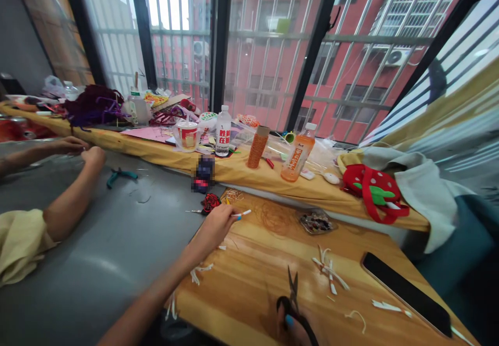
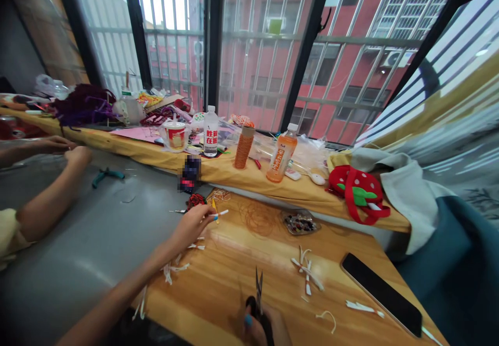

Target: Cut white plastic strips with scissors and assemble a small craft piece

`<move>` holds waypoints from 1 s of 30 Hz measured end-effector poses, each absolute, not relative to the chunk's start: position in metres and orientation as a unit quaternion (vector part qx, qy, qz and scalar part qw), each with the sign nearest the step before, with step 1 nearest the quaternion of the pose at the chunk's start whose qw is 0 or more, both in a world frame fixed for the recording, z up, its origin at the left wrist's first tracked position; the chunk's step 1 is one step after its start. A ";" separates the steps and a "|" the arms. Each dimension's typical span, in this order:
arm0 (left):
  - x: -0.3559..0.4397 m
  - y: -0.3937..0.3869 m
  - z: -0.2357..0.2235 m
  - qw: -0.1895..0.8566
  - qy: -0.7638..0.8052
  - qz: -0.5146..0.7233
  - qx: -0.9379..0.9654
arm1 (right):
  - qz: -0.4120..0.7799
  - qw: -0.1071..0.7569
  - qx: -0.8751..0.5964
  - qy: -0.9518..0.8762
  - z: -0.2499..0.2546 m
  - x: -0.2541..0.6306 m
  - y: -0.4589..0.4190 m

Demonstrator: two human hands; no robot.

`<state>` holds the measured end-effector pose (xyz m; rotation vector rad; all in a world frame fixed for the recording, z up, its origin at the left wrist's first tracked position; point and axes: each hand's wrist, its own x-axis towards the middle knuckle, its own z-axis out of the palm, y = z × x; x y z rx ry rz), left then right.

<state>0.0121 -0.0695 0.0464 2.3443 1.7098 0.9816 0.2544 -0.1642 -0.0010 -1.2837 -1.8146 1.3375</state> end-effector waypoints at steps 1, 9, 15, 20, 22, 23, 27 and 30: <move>0.020 -0.075 0.049 0.050 0.541 0.347 0.764 | 0.507 0.285 -0.470 -0.664 0.004 0.252 -0.163; 0.064 -0.115 0.046 -0.008 0.463 0.414 0.784 | 0.649 0.298 -0.406 -0.570 0.005 0.209 -0.156; 0.070 -0.119 0.041 -0.024 0.425 0.439 0.791 | 0.647 0.396 -0.384 -0.526 0.005 0.203 -0.152; 0.073 -0.122 0.038 -0.029 0.416 0.461 0.784 | 0.624 0.450 -0.424 -0.478 -0.006 0.195 -0.149; 0.073 -0.122 0.037 -0.037 0.416 0.471 0.777 | 0.599 0.485 -0.452 -0.449 -0.011 0.192 -0.147; 0.073 -0.121 0.036 -0.045 0.418 0.475 0.773 | 0.591 0.500 -0.461 -0.433 -0.012 0.193 -0.147; 0.071 -0.118 0.037 -0.090 0.427 0.459 0.774 | 0.655 0.473 -0.429 -0.404 -0.014 0.203 -0.154; 0.069 -0.116 0.037 -0.121 0.416 0.435 0.789 | 0.713 0.424 -0.357 -0.429 -0.013 0.211 -0.163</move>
